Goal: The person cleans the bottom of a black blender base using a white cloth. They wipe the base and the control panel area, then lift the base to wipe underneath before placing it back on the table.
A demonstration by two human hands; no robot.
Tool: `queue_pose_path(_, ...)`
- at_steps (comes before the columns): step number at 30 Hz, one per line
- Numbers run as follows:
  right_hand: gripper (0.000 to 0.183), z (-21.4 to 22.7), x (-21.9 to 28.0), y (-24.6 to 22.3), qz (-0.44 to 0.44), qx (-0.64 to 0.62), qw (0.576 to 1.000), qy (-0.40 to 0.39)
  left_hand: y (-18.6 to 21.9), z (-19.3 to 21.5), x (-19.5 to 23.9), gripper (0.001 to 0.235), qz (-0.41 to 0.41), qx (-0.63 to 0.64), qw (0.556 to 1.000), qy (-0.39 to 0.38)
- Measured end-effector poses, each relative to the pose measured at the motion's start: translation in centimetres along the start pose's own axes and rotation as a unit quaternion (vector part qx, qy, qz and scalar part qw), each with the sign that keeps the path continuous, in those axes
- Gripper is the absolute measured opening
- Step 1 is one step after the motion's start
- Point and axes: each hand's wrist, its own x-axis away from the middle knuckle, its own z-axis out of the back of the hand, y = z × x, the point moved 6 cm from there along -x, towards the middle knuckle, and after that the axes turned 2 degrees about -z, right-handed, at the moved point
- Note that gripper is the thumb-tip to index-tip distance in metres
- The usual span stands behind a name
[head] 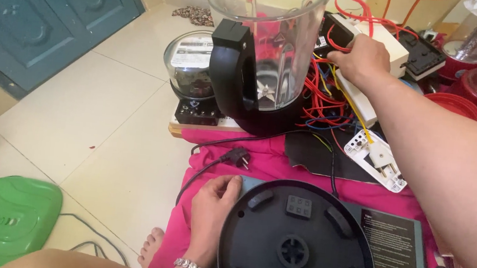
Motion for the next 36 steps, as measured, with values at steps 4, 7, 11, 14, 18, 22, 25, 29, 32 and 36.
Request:
queue_pose_path(4,0.042,1.1,-0.4,0.3,0.024,-0.046,0.996,0.071,-0.3,-0.2,-0.3,0.036,-0.021,-0.002,1.000,-0.001)
queue_pose_path(7,0.033,2.4,-0.2,1.3,0.043,-0.078,0.984,0.152,-0.2,-0.2,-0.4,0.038,-0.027,-0.009,1.000,-0.002)
queue_pose_path(11,0.038,5.1,1.1,2.4,0.095,-0.075,0.965,0.233,0.0,-0.2,-0.2,0.038,-0.032,-0.003,0.999,-0.001)
queue_pose_path(14,0.027,8.5,6.5,0.9,0.008,-0.248,0.959,0.137,-0.1,-0.2,-0.3,0.038,-0.058,0.000,0.998,0.001)
queue_pose_path(18,0.026,10.8,14.2,-0.2,-0.036,-0.237,0.966,0.094,-0.1,-0.1,-0.2,0.038,-0.065,0.004,0.998,-0.009)
queue_pose_path(22,0.027,11.6,19.9,0.5,-0.058,-0.394,0.909,0.119,-0.5,0.3,-0.6,0.034,-0.079,0.017,0.997,0.009)
queue_pose_path(25,0.022,11.4,23.2,0.6,-0.126,-0.530,0.833,0.095,0.4,0.6,-1.1,0.032,-0.119,0.029,0.992,0.015)
queue_pose_path(29,0.022,13.4,25.8,-2.1,-0.145,-0.616,0.770,0.079,3.6,2.0,-0.3,0.029,-0.193,0.069,0.979,0.022)
queue_pose_path(32,0.025,13.1,26.6,-2.7,-0.171,-0.678,0.712,0.062,5.8,2.6,1.6,0.029,-0.208,0.109,0.972,0.000)
queue_pose_path(36,0.025,12.5,27.2,-2.7,-0.175,-0.671,0.718,0.070,8.3,3.2,4.0,0.029,-0.243,0.112,0.963,-0.015)
